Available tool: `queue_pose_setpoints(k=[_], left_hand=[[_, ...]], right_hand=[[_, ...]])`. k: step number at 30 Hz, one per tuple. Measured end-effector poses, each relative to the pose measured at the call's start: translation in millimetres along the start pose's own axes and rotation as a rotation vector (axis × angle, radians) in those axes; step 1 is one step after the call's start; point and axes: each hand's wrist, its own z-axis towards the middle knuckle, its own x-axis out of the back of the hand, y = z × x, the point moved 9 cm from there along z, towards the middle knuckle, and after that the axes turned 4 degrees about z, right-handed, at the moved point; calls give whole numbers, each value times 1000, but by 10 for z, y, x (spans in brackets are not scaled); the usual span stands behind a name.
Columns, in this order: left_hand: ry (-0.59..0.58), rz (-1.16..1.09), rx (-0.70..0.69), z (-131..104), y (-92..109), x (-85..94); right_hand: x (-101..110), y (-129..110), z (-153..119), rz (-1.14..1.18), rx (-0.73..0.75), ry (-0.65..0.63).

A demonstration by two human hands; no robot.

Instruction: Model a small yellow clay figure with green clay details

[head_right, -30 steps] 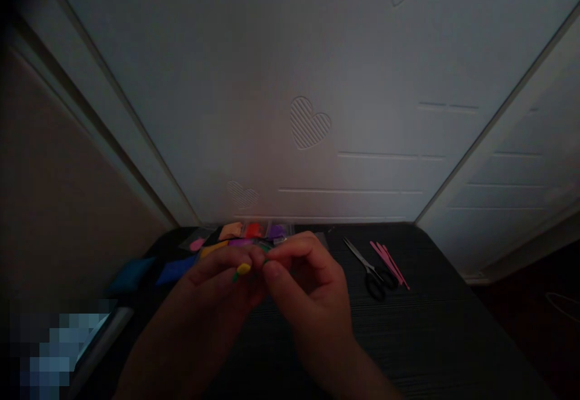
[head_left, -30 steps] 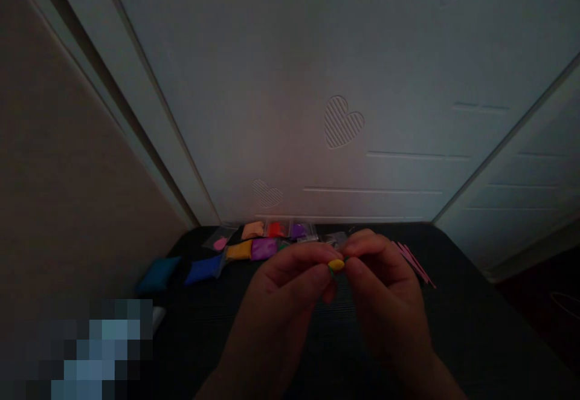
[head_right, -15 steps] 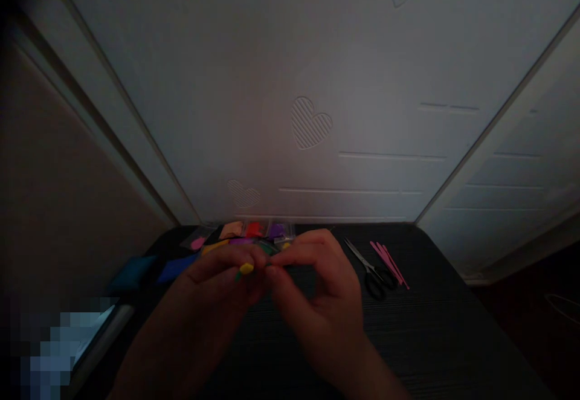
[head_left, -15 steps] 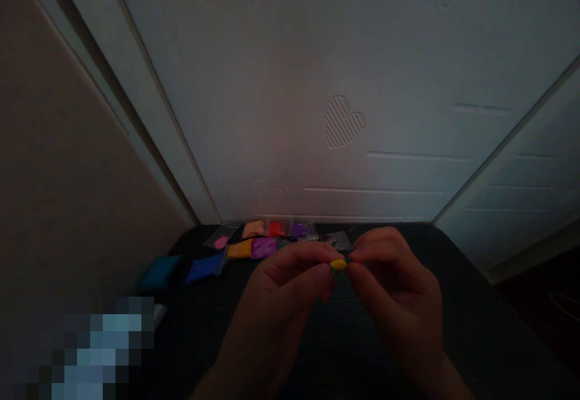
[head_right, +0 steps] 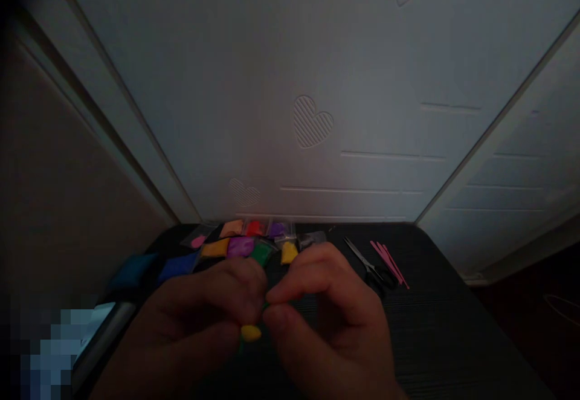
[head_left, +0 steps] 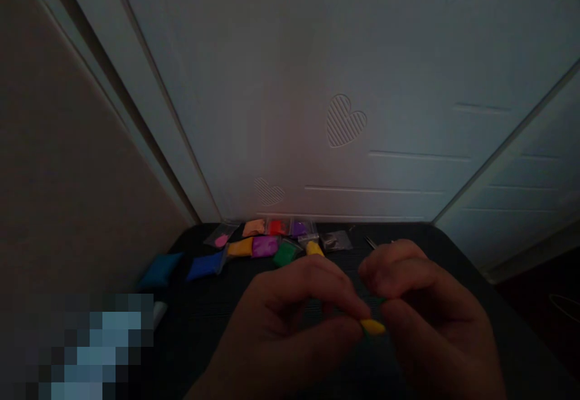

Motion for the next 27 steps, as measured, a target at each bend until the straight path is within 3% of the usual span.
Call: queue_pose_setpoints(k=[27], left_hand=[[-57,-2,-56,8,23,-3]], right_hand=[[-40,-60,13,-100,-5,-126]])
